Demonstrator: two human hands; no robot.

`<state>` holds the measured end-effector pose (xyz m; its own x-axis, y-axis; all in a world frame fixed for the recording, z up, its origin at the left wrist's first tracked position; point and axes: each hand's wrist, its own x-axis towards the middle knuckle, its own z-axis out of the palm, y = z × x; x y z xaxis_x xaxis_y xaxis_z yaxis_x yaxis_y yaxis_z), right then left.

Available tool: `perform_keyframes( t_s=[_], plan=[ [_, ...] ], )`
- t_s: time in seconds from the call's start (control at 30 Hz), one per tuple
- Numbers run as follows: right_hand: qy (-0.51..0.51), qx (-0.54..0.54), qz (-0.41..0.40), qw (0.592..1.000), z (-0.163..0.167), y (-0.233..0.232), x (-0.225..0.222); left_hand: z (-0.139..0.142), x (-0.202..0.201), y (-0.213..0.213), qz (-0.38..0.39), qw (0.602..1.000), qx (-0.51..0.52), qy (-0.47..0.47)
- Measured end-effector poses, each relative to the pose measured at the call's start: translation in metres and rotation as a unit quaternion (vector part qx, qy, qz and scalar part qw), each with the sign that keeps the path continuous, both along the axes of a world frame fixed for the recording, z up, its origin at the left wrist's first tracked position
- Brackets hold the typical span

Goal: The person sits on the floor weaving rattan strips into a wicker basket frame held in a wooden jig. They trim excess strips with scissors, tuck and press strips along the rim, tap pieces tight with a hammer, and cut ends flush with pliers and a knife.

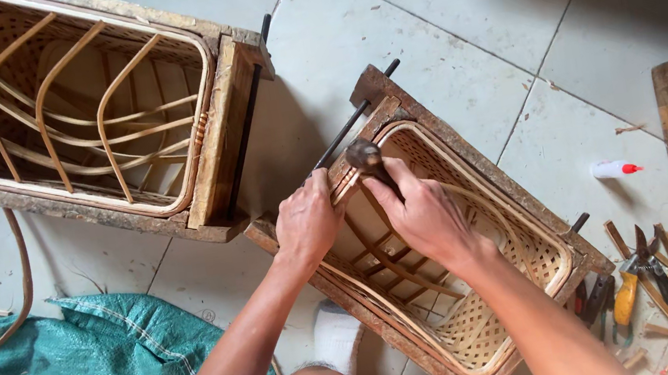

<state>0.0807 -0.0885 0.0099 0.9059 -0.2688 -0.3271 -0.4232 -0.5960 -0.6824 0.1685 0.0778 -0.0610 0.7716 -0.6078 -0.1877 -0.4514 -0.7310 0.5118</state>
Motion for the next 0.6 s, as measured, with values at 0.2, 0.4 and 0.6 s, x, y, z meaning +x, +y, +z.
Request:
perform_keyframes(
  t_s=[0.2, 0.4, 0.6],
  plan=[
    [0.111, 0.098, -0.050, 0.988, 0.011, 0.035, -0.051, 0.006, 0.046, 0.001, -0.079, 0.964, 0.086, 0.238],
    [-0.197, -0.002, 0.120, 0.973, 0.004, 0.109, -0.067, -0.011, 0.076, -0.025, -0.237, 0.937, 0.143, 0.215],
    [-0.148, -0.020, 0.105, 0.983, -0.002, 0.110, -0.057, -0.015, 0.033, 0.002, -0.106, 0.983, 0.002, 0.149]
  ],
)
